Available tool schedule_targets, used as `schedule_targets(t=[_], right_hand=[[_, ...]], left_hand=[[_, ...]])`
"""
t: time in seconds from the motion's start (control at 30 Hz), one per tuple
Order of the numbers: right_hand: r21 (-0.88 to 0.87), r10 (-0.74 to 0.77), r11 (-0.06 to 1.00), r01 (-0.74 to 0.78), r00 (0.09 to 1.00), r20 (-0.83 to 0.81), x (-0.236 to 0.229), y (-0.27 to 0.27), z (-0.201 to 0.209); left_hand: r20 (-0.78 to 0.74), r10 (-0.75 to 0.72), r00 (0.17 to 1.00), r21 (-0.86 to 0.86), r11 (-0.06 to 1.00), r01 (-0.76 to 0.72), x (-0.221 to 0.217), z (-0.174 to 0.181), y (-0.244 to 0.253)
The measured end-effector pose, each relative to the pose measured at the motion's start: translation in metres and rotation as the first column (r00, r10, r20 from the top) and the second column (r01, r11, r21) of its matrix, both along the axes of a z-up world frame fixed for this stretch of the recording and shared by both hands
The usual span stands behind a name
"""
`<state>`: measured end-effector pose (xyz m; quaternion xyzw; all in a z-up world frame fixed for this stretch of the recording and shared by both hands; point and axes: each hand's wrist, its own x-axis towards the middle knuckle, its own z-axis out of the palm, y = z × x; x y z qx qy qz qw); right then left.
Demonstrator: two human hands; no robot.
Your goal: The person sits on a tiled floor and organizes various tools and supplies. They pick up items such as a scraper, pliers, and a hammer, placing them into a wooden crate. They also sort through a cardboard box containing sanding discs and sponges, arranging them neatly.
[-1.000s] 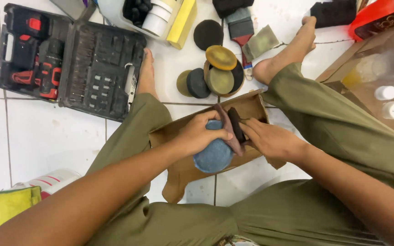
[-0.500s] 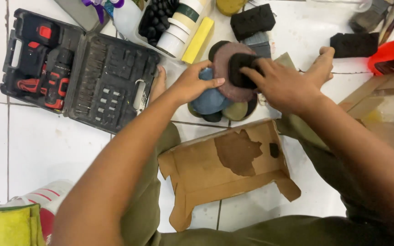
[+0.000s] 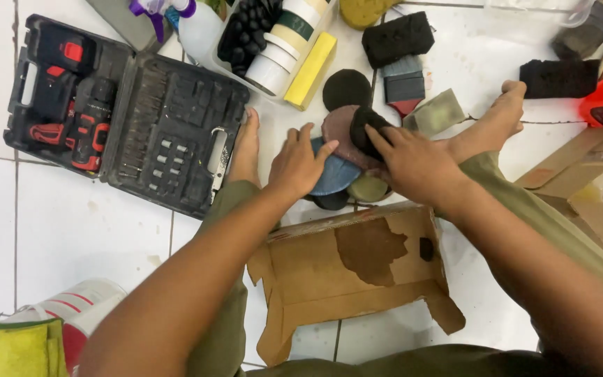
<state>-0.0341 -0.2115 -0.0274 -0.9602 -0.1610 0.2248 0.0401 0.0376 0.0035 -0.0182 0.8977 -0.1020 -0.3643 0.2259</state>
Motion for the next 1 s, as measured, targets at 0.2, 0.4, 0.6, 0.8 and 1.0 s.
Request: schedule_targets(t=[0.2,0.4,0.6,0.8,1.0], right_hand=[[0.185,-0.367,0.91,0.371,0.928,-0.06,0.033,-0.021,0.086],[0.224,-0.447,0.886,0.406,0.877,0.179,0.093,-0.062,0.007],[0.216,-0.405,0.914,0.343,0.805,0.433,0.16,-0.064,-0.031],[0.434,-0.861,0.456,0.777,0.508,-0.003,0.245,-0.072,-0.053],[0.699,-0.899,0.333,0.633,0.437,0.032,0.239,-0.069,-0.084]], left_hand=[[-0.03,-0.167,0.986,0.072,0.983,0.168,-0.015,0.062,0.024],[-0.023,-0.171,0.985,0.03,0.985,0.172,-0.012,0.035,0.018],[0.188,-0.324,0.927,-0.163,0.921,0.355,0.004,0.018,0.001],[0.394,-0.311,0.865,-0.311,0.841,0.443,0.027,0.002,-0.012],[0.408,-0.374,0.833,-0.269,0.823,0.501,0.023,-0.002,-0.007]])
